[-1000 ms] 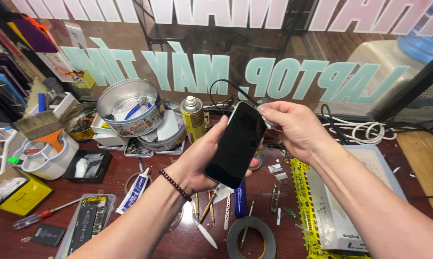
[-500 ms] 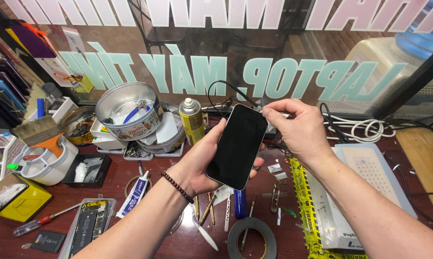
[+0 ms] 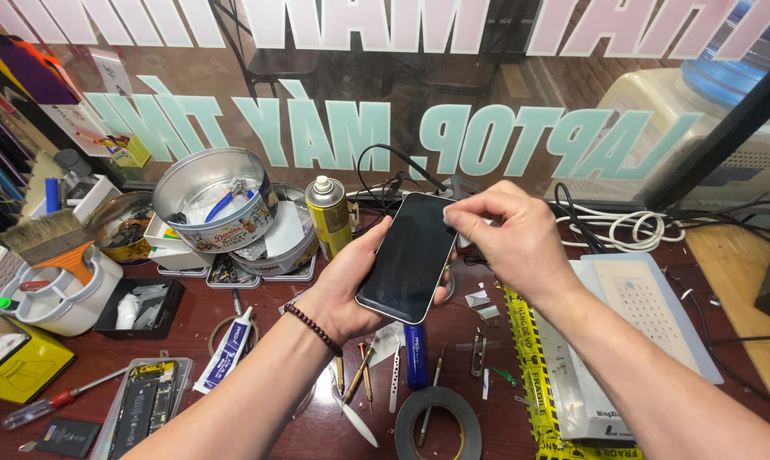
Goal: The person holds a smartphone, wipes its screen with a tissue, then stretches yellow rubber bands across the back of the phone in a crisscross pattern, adding more bands one at a time to secure the screen assembly.
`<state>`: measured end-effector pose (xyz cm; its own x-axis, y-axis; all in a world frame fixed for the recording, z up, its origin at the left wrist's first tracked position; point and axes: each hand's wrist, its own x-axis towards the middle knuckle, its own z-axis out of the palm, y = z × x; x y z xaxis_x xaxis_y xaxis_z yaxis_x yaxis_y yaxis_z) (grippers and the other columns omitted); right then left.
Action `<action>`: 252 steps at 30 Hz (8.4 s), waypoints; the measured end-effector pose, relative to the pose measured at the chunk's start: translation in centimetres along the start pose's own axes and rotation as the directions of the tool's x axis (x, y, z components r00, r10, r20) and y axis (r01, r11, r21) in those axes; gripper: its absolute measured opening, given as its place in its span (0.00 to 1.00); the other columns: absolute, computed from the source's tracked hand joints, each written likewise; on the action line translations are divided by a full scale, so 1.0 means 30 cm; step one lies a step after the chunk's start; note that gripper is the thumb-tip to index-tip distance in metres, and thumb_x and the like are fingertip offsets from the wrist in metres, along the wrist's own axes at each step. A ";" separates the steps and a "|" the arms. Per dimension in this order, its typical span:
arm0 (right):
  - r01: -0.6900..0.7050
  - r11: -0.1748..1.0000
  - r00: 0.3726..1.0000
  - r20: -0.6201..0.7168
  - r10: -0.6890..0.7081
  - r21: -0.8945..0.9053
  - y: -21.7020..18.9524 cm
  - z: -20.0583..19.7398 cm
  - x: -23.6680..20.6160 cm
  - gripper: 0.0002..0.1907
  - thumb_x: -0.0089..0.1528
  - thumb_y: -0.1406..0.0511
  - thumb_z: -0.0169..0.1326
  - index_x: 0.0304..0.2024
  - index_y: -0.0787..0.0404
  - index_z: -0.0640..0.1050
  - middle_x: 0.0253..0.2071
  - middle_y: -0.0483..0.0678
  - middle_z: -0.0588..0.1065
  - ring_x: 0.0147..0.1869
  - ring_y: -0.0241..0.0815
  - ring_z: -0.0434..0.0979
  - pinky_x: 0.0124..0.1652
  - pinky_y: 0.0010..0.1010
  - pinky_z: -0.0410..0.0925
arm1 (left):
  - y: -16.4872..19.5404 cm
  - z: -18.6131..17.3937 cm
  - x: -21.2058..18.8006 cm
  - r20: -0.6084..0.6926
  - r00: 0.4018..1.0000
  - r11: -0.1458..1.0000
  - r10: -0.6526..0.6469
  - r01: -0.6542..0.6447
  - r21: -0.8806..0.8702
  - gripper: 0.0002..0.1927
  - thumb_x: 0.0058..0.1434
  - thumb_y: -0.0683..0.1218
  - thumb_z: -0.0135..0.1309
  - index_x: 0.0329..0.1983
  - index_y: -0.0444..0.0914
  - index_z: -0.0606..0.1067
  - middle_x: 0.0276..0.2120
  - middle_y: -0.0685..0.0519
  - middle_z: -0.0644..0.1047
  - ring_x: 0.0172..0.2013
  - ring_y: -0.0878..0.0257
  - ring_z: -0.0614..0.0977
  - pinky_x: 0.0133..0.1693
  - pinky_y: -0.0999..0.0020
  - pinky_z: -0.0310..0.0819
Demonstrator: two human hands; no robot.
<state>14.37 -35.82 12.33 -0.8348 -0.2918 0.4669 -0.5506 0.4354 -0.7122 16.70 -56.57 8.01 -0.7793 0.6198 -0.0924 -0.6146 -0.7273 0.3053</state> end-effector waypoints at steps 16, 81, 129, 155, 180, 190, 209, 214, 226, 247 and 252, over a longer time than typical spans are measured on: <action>0.465 0.879 0.871 0.233 -0.433 -0.103 -0.174 0.068 -0.046 0.08 0.56 0.65 0.63 0.38 0.56 0.86 0.33 0.43 0.80 0.40 0.43 0.76 0.44 0.34 0.69 | -0.001 -0.028 -0.008 -0.067 0.997 0.998 -0.044 0.040 -0.051 0.26 0.73 0.64 0.41 0.50 0.39 0.77 0.43 0.46 0.81 0.40 0.51 0.84 0.44 0.47 0.82; 0.377 0.889 0.924 0.037 -0.381 -0.259 -0.084 0.046 -0.178 0.04 0.60 0.66 0.61 0.37 0.59 0.82 0.34 0.45 0.78 0.42 0.44 0.75 0.44 0.35 0.68 | 0.073 -0.043 -0.057 0.031 0.989 0.978 0.144 -0.138 -0.158 0.29 0.74 0.59 0.35 0.57 0.30 0.73 0.49 0.34 0.77 0.47 0.42 0.81 0.52 0.46 0.77; 0.334 0.902 0.939 0.174 -0.295 -0.272 0.002 0.075 0.139 0.05 0.57 0.64 0.65 0.36 0.54 0.85 0.37 0.41 0.80 0.41 0.44 0.75 0.44 0.35 0.67 | -0.010 -0.096 0.215 0.025 0.996 0.968 -0.085 0.089 -0.236 0.21 0.71 0.58 0.43 0.48 0.39 0.78 0.45 0.48 0.81 0.48 0.54 0.81 0.55 0.53 0.73; 0.233 0.870 0.972 0.107 -0.207 -0.435 0.051 0.043 0.073 0.04 0.55 0.65 0.63 0.31 0.58 0.85 0.33 0.48 0.80 0.41 0.52 0.76 0.44 0.42 0.70 | -0.139 0.006 -0.016 0.101 0.990 0.967 -0.095 0.116 -0.226 0.52 0.66 0.80 0.20 0.58 0.34 0.72 0.48 0.38 0.77 0.43 0.44 0.77 0.41 0.53 0.73; 0.406 0.893 0.856 0.423 -0.297 -0.195 -0.235 0.086 0.010 0.07 0.54 0.62 0.63 0.31 0.59 0.83 0.32 0.48 0.79 0.41 0.48 0.79 0.43 0.38 0.72 | -0.118 0.031 -0.095 -0.050 0.997 0.990 -0.062 0.055 -0.131 0.45 0.65 0.80 0.22 0.60 0.43 0.70 0.54 0.44 0.76 0.51 0.49 0.77 0.46 0.47 0.73; 0.399 0.893 0.859 0.425 -0.284 -0.209 -0.251 0.088 0.027 0.07 0.55 0.62 0.63 0.30 0.58 0.83 0.30 0.46 0.79 0.39 0.46 0.79 0.42 0.37 0.71 | -0.099 0.026 -0.091 0.011 0.989 0.974 -0.151 0.150 -0.170 0.52 0.61 0.83 0.19 0.59 0.39 0.70 0.48 0.40 0.75 0.45 0.45 0.76 0.41 0.50 0.73; 0.185 0.946 0.911 0.407 -0.063 -0.267 -0.202 0.127 0.033 0.07 0.54 0.62 0.62 0.31 0.57 0.84 0.32 0.47 0.79 0.38 0.45 0.82 0.39 0.36 0.73 | -0.078 -0.002 -0.081 -0.027 0.983 0.981 -0.180 0.177 -0.081 0.53 0.58 0.84 0.20 0.57 0.39 0.71 0.44 0.42 0.76 0.38 0.46 0.77 0.36 0.54 0.73; 0.354 0.919 0.870 0.422 -0.255 -0.175 -0.203 0.134 0.044 0.06 0.55 0.63 0.62 0.31 0.59 0.82 0.32 0.48 0.79 0.41 0.47 0.81 0.43 0.37 0.73 | -0.068 0.000 -0.080 -0.081 0.991 0.984 -0.109 0.096 -0.149 0.47 0.63 0.83 0.23 0.57 0.43 0.71 0.47 0.45 0.77 0.42 0.50 0.78 0.38 0.51 0.74; 0.289 0.914 0.947 0.227 -0.229 -0.284 -0.171 0.131 0.138 0.06 0.60 0.65 0.61 0.37 0.61 0.83 0.36 0.51 0.79 0.40 0.48 0.81 0.42 0.36 0.72 | -0.030 -0.014 -0.136 0.248 0.964 0.977 -0.099 0.142 -0.162 0.61 0.58 0.87 0.16 0.66 0.35 0.67 0.52 0.36 0.74 0.44 0.47 0.77 0.43 0.56 0.73; 0.166 0.984 0.977 0.148 -0.155 -0.066 0.017 0.698 0.500 0.09 0.62 0.68 0.62 0.45 0.62 0.83 0.39 0.50 0.82 0.41 0.41 0.82 0.41 0.32 0.73 | 0.323 -0.304 -0.370 -0.039 0.998 0.963 0.051 -0.059 -0.262 0.33 0.73 0.64 0.38 0.63 0.33 0.70 0.52 0.34 0.76 0.46 0.44 0.79 0.46 0.49 0.76; 0.483 0.849 0.873 0.190 -0.449 -0.213 0.037 0.843 0.586 0.06 0.61 0.70 0.62 0.41 0.62 0.84 0.42 0.51 0.80 0.47 0.53 0.80 0.46 0.39 0.72 | 0.409 -0.381 -0.380 0.021 0.997 0.953 0.070 -0.060 -0.295 0.32 0.74 0.62 0.37 0.62 0.30 0.71 0.53 0.34 0.76 0.46 0.44 0.80 0.47 0.48 0.76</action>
<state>-0.80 -62.00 6.48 -0.4807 -0.6124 0.6276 -0.8719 0.4102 -0.2676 16.65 -75.94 1.99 -0.8175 0.5736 -0.0505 -0.5750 -0.8180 0.0167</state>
